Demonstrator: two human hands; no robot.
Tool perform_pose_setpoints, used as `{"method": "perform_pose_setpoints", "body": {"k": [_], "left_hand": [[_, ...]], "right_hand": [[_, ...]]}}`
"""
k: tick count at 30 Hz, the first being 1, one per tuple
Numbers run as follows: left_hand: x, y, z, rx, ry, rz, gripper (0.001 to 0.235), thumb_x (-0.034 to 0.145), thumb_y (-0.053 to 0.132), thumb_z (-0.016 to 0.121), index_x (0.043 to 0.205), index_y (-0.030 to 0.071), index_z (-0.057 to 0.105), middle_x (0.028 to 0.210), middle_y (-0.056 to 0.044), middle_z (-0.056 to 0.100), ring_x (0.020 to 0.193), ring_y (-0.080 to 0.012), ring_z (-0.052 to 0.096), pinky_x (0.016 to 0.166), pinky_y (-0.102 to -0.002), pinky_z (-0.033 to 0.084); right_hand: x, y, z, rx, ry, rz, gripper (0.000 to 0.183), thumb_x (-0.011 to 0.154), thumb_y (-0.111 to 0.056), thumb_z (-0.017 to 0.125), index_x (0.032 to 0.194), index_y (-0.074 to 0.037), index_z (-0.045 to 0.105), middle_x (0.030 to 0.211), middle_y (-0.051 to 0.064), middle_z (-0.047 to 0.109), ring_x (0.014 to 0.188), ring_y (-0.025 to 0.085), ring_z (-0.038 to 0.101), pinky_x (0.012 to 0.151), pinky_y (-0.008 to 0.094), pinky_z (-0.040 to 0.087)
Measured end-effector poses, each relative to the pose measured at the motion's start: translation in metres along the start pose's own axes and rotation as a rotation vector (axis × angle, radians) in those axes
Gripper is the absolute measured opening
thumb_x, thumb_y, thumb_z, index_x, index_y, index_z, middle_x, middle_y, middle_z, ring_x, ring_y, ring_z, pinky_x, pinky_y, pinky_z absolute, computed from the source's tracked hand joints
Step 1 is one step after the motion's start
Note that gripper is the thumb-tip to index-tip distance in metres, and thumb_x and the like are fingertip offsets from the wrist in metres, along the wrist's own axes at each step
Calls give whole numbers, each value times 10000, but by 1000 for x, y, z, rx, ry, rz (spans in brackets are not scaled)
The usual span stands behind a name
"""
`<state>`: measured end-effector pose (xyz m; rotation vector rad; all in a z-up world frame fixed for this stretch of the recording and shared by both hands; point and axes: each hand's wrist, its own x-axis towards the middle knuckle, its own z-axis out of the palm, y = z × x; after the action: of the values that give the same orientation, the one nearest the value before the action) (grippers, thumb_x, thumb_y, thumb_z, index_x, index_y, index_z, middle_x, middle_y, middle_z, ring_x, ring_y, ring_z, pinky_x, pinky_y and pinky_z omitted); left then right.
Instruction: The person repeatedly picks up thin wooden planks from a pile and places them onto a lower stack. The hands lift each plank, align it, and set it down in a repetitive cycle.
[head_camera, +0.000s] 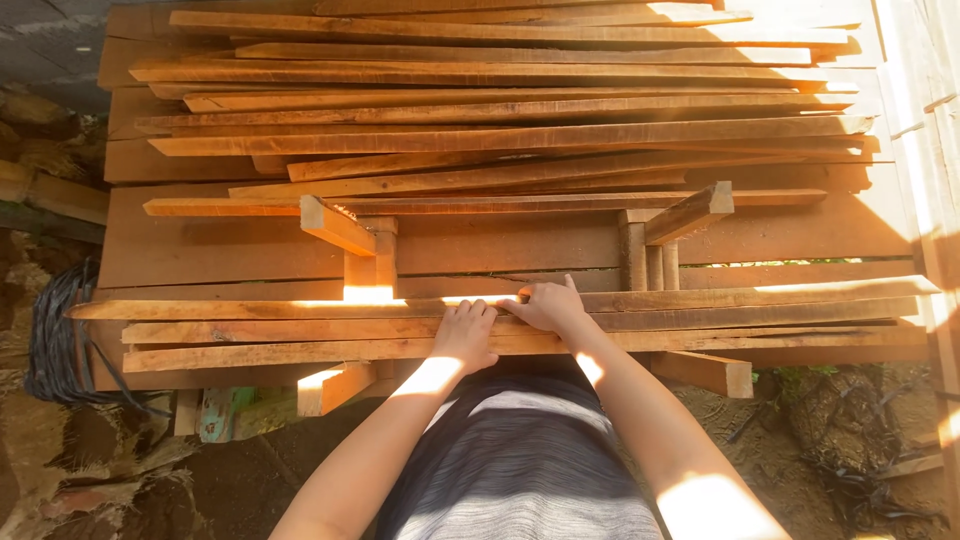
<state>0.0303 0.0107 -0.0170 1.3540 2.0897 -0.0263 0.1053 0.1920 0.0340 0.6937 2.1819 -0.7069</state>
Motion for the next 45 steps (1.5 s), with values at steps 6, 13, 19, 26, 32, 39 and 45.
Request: {"method": "perform_pose_setpoints", "body": {"k": [6, 13, 19, 26, 32, 39, 45], "left_hand": [[-1, 13, -16, 63, -69, -31, 698, 735, 391, 835, 1288, 75, 550, 1236, -108, 551, 1199, -324, 535, 991, -447, 419], [23, 16, -35, 80, -209, -65, 660, 791, 516, 765, 1245, 53, 639, 1177, -128, 652, 1124, -352, 651, 936, -483, 487], [50, 0, -92, -192, -259, -95, 474, 828, 523, 681, 1080, 129, 756, 1090, -107, 765, 1109, -336, 711, 937, -477, 542], [110, -99, -68, -40, 413, -180, 504, 901, 379, 689, 1364, 212, 582, 1343, -17, 581, 1377, -268, 456, 1087, -493, 435], [139, -154, -80, 58, 29, -389, 598, 967, 357, 640, 1509, 211, 436, 1507, -26, 504, 1450, -251, 391, 1234, -561, 142], [146, -165, -84, -5, 135, -341, 571, 877, 405, 720, 1407, 271, 553, 1400, 41, 588, 1354, -215, 482, 1213, -511, 230], [163, -145, -130, -184, 506, -184, 602, 988, 460, 639, 1456, 102, 516, 1408, -118, 529, 1367, -312, 433, 1104, -512, 369]], "right_hand": [[10, 4, -1, 13, -65, -32, 750, 919, -775, 381, 1226, -185, 726, 1272, 115, 722, 1330, 296, 588, 1269, 561, 132], [56, 24, 15, -62, -108, -39, 705, 840, -819, 427, 1004, -230, 777, 1139, 91, 757, 1202, 287, 671, 1131, 506, 410], [76, 43, 18, 237, -35, -7, 481, 834, -713, 564, 953, -315, 805, 993, 72, 787, 1049, 341, 719, 913, 458, 572], [112, 53, -14, -12, 937, -344, 564, 823, -333, 760, 1346, -161, 638, 1413, 84, 574, 1349, 348, 482, 1084, 561, 404], [149, 56, -60, -183, 421, -112, 629, 911, -351, 703, 1482, -189, 494, 1431, 60, 569, 1409, 294, 438, 1220, 617, 177], [187, 97, -46, -240, 726, -199, 463, 752, -360, 784, 1190, -254, 674, 1103, -27, 654, 1152, 213, 572, 1068, 444, 407], [162, 79, -103, -35, 1004, -355, 688, 823, -558, 759, 1380, -182, 614, 1431, 63, 554, 1353, 324, 464, 1163, 562, 316]]}}
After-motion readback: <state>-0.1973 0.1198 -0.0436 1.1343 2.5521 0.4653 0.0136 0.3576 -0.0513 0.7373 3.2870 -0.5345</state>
